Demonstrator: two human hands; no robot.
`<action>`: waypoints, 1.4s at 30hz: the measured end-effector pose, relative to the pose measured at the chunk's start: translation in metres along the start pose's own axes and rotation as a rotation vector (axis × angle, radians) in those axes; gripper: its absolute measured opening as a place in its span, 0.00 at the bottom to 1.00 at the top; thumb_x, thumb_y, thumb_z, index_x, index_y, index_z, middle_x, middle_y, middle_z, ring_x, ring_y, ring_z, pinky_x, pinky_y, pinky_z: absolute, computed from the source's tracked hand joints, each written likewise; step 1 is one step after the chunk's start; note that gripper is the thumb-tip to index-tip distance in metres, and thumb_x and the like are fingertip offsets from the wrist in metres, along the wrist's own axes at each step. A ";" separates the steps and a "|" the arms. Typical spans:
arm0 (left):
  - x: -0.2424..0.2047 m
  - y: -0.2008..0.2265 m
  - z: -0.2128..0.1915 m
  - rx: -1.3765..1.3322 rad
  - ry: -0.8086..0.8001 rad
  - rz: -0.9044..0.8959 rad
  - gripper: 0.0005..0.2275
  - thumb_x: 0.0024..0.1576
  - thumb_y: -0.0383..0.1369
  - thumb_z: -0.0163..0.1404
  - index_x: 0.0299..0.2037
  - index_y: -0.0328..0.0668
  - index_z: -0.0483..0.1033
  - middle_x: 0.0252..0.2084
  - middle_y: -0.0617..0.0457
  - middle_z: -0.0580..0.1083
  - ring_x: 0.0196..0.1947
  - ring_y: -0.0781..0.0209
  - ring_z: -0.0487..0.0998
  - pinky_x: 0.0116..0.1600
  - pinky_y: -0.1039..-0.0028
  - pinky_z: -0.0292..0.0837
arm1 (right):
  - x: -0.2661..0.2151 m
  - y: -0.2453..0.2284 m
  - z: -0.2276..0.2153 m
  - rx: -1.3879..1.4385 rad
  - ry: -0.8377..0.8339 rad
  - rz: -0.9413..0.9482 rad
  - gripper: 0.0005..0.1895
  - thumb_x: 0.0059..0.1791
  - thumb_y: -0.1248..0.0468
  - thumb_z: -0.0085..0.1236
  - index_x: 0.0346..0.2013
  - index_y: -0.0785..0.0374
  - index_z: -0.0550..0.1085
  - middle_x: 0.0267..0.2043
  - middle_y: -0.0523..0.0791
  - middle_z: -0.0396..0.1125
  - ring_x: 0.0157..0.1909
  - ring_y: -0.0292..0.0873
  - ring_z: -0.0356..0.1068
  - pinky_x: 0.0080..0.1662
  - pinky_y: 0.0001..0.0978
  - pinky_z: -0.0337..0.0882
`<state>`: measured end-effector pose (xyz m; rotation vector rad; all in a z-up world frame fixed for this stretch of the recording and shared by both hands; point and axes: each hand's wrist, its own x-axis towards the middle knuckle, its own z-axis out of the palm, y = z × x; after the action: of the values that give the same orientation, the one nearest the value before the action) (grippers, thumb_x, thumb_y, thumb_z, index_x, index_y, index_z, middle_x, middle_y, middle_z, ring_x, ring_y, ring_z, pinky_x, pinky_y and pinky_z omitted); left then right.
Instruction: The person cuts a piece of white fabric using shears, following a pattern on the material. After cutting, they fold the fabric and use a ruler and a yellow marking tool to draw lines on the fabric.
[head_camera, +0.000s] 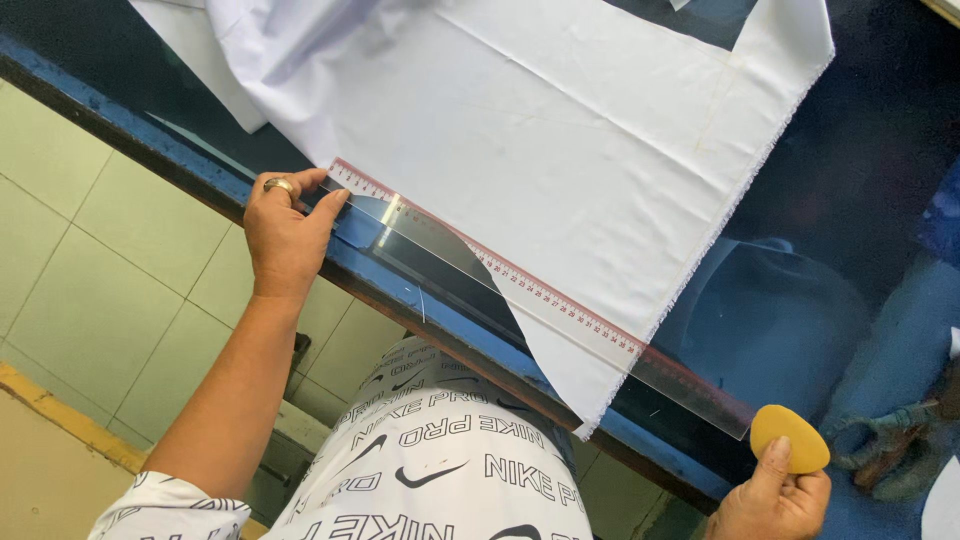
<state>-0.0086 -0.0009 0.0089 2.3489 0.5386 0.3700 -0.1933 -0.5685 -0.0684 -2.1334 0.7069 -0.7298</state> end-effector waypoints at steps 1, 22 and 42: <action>0.000 -0.002 0.001 -0.025 0.005 -0.009 0.13 0.55 0.32 0.64 0.49 0.41 0.82 0.44 0.55 0.72 0.33 0.67 0.67 0.43 0.75 0.69 | 0.002 -0.005 0.003 0.121 -0.007 0.029 0.13 0.67 0.64 0.59 0.50 0.74 0.70 0.44 0.56 0.71 0.44 0.46 0.72 0.50 0.35 0.73; 0.023 0.012 0.023 -0.082 -0.025 -0.072 0.11 0.54 0.33 0.63 0.46 0.44 0.82 0.38 0.58 0.72 0.28 0.70 0.67 0.42 0.78 0.70 | 0.033 -0.085 0.019 0.090 -0.035 0.286 0.06 0.65 0.59 0.50 0.51 0.57 0.71 0.44 0.43 0.75 0.36 0.28 0.69 0.39 0.16 0.62; 0.021 0.001 0.025 -0.063 0.009 0.057 0.11 0.56 0.30 0.64 0.48 0.38 0.83 0.39 0.55 0.72 0.30 0.67 0.69 0.44 0.77 0.71 | 0.032 -0.075 0.023 0.292 -0.049 0.227 0.11 0.62 0.61 0.53 0.54 0.66 0.69 0.50 0.51 0.72 0.49 0.42 0.77 0.54 0.25 0.77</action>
<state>0.0200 -0.0053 -0.0057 2.3064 0.4578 0.4183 -0.1366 -0.5373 -0.0127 -1.7676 0.7520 -0.6145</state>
